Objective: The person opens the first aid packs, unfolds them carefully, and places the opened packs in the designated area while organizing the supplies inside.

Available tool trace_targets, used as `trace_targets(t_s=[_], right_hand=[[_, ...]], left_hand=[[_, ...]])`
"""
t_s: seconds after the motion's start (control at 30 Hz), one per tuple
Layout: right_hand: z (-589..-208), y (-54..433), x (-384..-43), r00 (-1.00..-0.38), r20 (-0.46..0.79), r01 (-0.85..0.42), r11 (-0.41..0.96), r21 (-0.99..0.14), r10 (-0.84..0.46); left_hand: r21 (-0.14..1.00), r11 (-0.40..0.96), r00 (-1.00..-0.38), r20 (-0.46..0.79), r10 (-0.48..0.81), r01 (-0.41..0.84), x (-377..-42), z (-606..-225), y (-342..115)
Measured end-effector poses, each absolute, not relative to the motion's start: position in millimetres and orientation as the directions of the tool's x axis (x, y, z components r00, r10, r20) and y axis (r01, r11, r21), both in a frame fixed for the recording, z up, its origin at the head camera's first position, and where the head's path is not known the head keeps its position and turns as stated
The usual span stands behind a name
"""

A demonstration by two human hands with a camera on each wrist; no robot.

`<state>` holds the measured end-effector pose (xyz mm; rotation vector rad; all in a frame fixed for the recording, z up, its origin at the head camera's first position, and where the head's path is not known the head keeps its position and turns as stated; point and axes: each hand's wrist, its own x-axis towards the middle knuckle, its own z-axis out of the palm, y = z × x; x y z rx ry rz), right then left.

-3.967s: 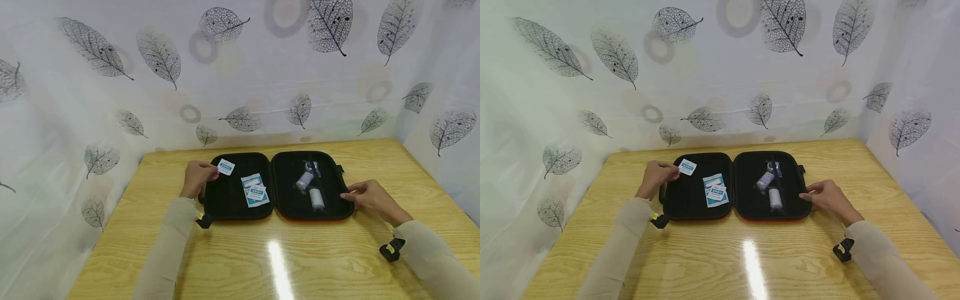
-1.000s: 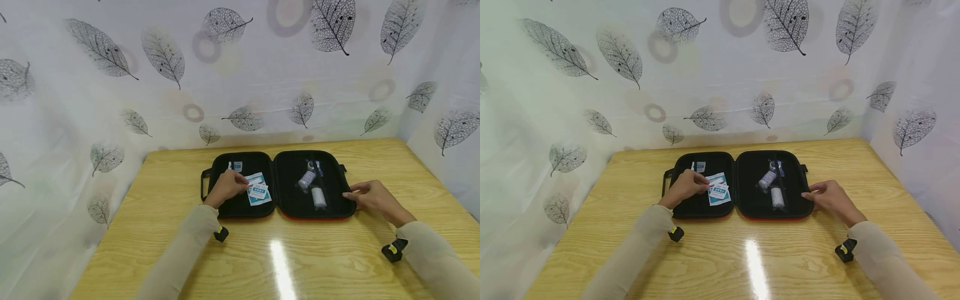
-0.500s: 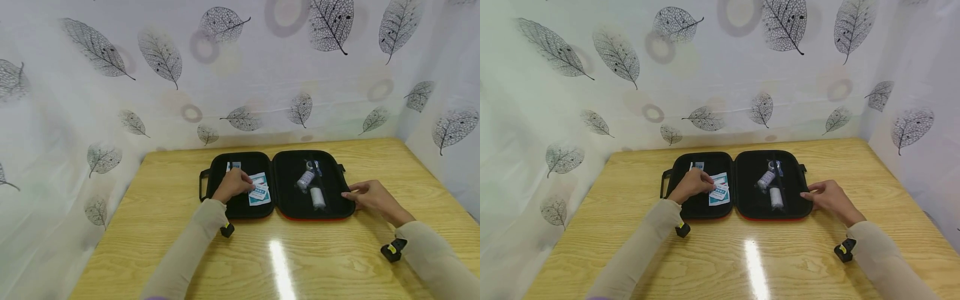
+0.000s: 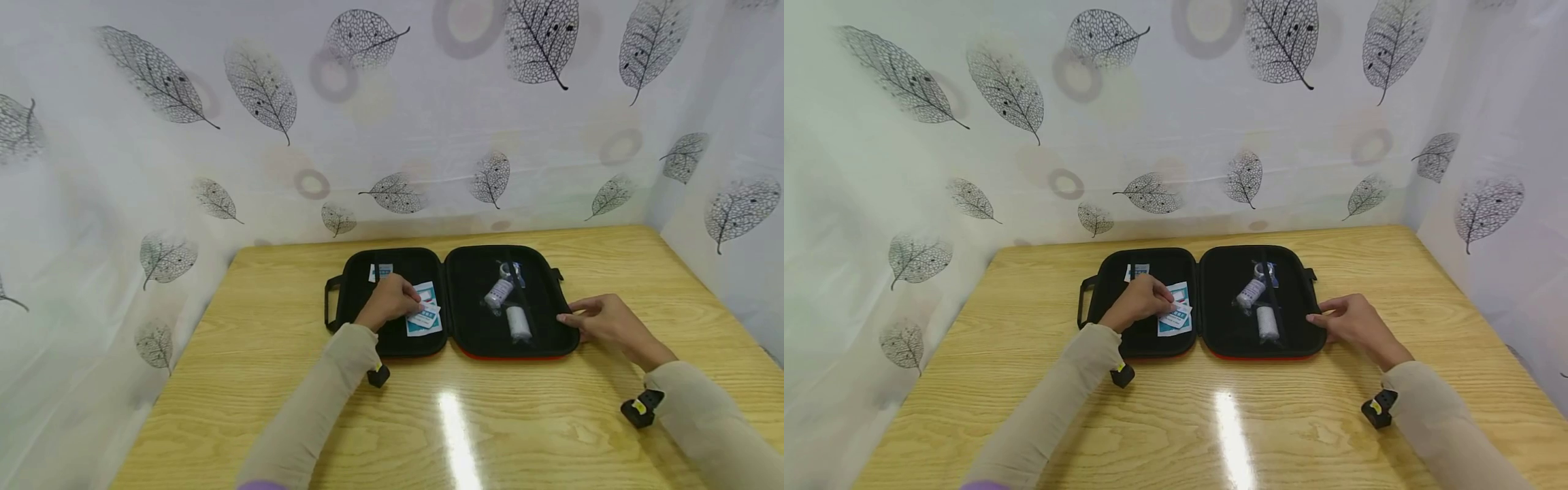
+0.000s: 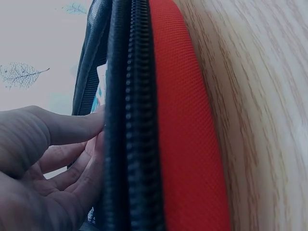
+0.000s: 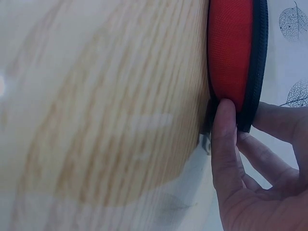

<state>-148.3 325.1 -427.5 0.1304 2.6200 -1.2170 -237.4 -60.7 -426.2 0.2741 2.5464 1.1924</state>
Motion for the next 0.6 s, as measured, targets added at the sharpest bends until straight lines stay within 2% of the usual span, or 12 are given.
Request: trace_targets(t_s=[0.37, 0.6], right_hand=[[-428.0, 324.7, -148.0, -0.967, -0.253, 0.177, 0.651, -0.738, -0.024], [-428.3, 325.2, -147.6, -0.968, -0.251, 0.178, 0.653, -0.736, -0.019]], left_hand=[[0.786, 0.619, -0.934, -0.209, 0.29, 0.016, -239.2, -428.1, -63.7], [0.823, 0.566, -0.925, -0.18, 0.334, 0.044, -239.5, -429.1, -70.0]])
